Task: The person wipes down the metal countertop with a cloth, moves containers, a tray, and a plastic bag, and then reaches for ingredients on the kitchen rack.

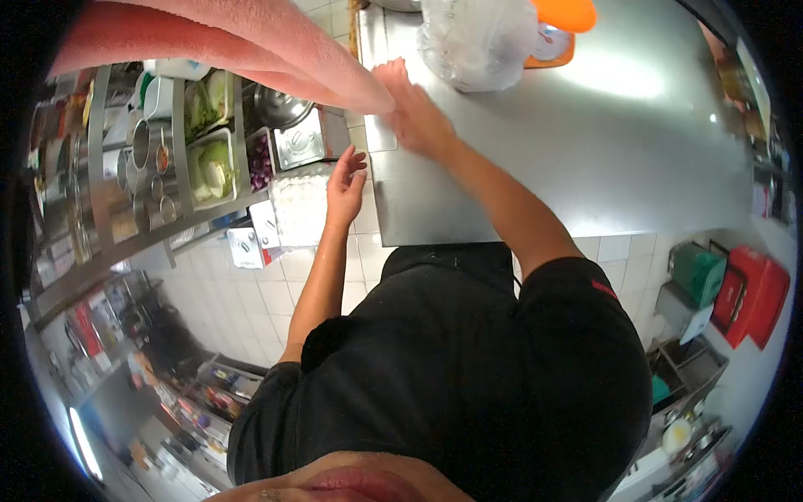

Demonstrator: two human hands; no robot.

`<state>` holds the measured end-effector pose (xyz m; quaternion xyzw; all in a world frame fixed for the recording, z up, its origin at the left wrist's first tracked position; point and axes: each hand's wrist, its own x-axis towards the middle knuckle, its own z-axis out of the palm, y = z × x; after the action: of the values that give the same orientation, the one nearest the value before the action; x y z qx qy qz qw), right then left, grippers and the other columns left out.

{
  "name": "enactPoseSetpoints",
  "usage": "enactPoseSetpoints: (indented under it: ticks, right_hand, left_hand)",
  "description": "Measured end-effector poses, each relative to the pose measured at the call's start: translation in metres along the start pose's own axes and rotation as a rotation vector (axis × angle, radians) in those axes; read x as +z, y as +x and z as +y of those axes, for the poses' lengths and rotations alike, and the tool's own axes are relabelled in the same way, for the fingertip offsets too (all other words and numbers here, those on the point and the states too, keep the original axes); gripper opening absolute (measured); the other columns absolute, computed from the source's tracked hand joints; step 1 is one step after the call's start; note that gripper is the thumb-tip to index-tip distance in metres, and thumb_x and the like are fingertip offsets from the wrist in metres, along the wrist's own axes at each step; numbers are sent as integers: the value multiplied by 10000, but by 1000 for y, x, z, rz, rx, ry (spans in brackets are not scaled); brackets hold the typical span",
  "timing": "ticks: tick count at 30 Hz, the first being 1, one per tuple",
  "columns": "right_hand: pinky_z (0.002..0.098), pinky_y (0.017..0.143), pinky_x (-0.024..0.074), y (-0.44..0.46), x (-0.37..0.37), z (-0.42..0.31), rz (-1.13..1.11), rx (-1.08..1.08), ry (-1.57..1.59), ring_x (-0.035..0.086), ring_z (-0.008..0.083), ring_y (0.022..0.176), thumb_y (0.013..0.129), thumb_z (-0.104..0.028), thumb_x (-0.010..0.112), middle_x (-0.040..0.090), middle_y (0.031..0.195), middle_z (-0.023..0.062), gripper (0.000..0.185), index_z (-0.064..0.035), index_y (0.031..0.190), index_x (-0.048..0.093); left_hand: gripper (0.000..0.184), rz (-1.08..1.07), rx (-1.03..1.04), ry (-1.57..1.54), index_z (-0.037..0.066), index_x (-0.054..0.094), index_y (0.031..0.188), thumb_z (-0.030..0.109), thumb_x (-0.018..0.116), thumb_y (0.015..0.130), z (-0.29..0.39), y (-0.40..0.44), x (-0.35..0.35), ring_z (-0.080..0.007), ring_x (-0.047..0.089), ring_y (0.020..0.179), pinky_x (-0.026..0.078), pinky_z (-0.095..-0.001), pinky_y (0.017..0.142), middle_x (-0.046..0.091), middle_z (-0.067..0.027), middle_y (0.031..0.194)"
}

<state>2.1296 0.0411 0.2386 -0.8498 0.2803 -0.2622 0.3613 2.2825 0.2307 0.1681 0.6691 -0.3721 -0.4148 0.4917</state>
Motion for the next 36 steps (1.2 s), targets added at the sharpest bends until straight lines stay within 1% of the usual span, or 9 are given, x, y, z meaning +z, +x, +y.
enactPoseSetpoints:
  ticks: [6,10,14,18,20,22,24,29,36]
  right_hand:
    - [533,1085,348,-161,33,-26,-268,-50,-274,379,349,1386,855,-101,563,381,1536,131,564,-121,1414,485]
    - [476,1012,415,-215,-15,23,252,3,-538,573,361,1168,863,-88,465,659,1227,106,397,-99,1226,624]
    - [490,891,437,-288,-112,105,485,530,-998,548,395,1067,895,-134,448,591,1181,207,445,-44,1321,539]
    - [515,941,399,-265,-134,126,590,595,-1467,504,395,1117,882,-153,442,511,1263,232,479,-17,1337,500]
    - [473,999,382,-227,-102,108,647,477,-1317,482,343,1068,862,-122,467,489,1066,153,301,-17,1142,506]
    - [354,919,429,-178,-41,48,871,150,-186,495,216,996,926,-62,537,463,1008,77,166,-57,1090,504]
    - [396,902,466,-153,27,0,670,18,-14,472,267,1133,974,-115,544,486,1119,127,234,-118,1204,585]
    - [438,994,423,-193,78,-94,10,-163,-9,437,337,1335,839,-88,584,457,1416,141,281,-136,1109,644]
    - [407,854,505,-270,-69,-16,262,64,-68,603,275,1127,812,-59,542,607,1221,68,345,-148,1144,574]
  left_hand:
    - [535,26,23,-12,57,477,1450,-29,565,929,-16,-2,-35,-171,611,1093,510,-300,907,631,-125,1272]
    - [508,10,6,-30,35,483,1437,-18,563,938,-33,-8,-58,-170,608,1095,490,-302,941,631,-121,1263]
    - [534,-32,-24,9,73,461,1465,7,557,944,-67,-16,-84,-196,619,1083,512,-303,858,612,-137,1295]
    - [493,14,-68,10,24,489,1428,14,581,943,-96,-29,-104,-177,616,1083,483,-288,935,646,-141,1224]
    - [523,45,-144,13,54,460,1456,50,586,949,-100,-39,-109,-191,618,1067,519,-305,870,643,-140,1233]
    - [522,97,-239,-8,64,458,1454,65,592,950,-110,-56,-113,-194,612,1062,528,-317,818,614,-134,1278]
    - [525,109,-281,-1,70,462,1449,61,594,940,-120,-70,-113,-183,614,1023,527,-307,785,621,-111,1243]
    - [557,98,-356,62,72,443,1461,47,585,923,-129,-97,-107,-196,621,1007,527,-312,756,615,-122,1242]
    - [600,129,-379,119,68,425,1473,59,576,893,-159,-123,-105,-161,611,891,509,-283,650,619,-112,1184]
